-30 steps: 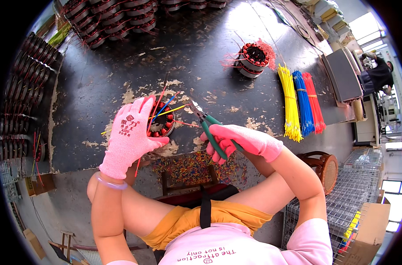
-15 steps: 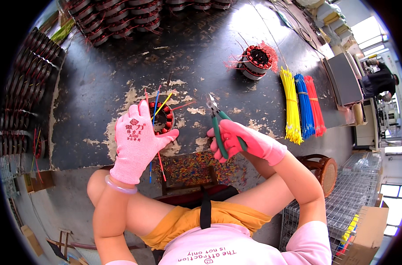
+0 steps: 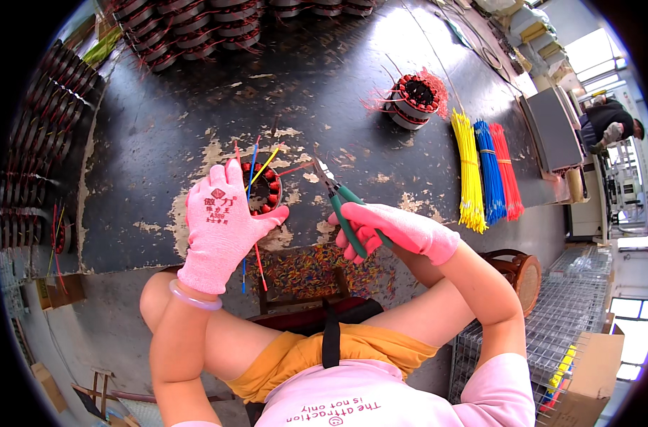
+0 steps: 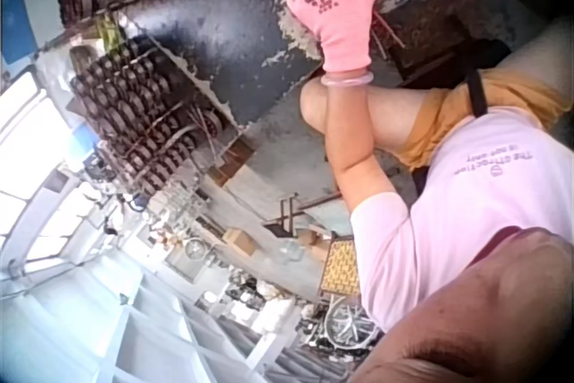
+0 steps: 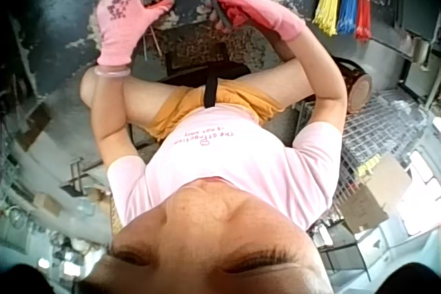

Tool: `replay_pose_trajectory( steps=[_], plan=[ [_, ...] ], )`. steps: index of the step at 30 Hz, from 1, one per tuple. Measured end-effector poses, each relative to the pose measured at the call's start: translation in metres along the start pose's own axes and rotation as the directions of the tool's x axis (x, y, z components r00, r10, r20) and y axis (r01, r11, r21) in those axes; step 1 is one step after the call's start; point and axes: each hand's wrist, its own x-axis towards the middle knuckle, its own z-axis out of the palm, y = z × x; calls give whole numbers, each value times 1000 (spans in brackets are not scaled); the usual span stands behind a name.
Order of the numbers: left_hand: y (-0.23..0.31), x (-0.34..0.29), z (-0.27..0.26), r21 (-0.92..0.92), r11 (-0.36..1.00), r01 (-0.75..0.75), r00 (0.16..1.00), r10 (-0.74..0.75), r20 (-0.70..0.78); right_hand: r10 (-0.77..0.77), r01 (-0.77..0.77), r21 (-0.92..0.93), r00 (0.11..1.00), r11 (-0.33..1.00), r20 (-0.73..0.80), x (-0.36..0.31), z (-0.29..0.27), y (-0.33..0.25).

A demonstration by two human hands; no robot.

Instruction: The person wires motor stators by hand, picking up colored ties, threading them through the stator coil, and trimming the ends using a pair of pliers.

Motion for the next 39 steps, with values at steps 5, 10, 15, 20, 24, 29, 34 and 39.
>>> replay_pose_trajectory(
  steps=[5,10,15,20,24,29,34,39],
  plan=[
    [1,0,-2,6,1000,20,998,-20,66,-23,22,-20,999,1000,-31,4,4,-5],
    [2,0,-4,9,1000,17,998,-17,65,-56,59,23,993,998,-103,12,5,-1],
    [1,-1,-3,6,1000,26,996,-26,87,-79,85,39,989,996,-128,7,3,-2],
    [-21,-4,-20,43,998,39,980,-47,194,-145,57,-438,975,897,-169,-8,-3,-39],
    [-50,-15,-42,-7,999,42,971,-39,235,-623,57,-948,766,312,-159,63,39,-100],
    [-67,-18,-41,2,1000,-20,980,19,196,-742,-264,-935,572,238,-350,221,85,-147],
    [-78,-28,-40,-47,999,-4,982,12,187,-924,30,-987,358,158,-137,256,88,-123],
    [-75,-33,-34,-79,996,-44,992,52,112,-870,549,-836,400,-25,289,106,17,-24]
  ],
)
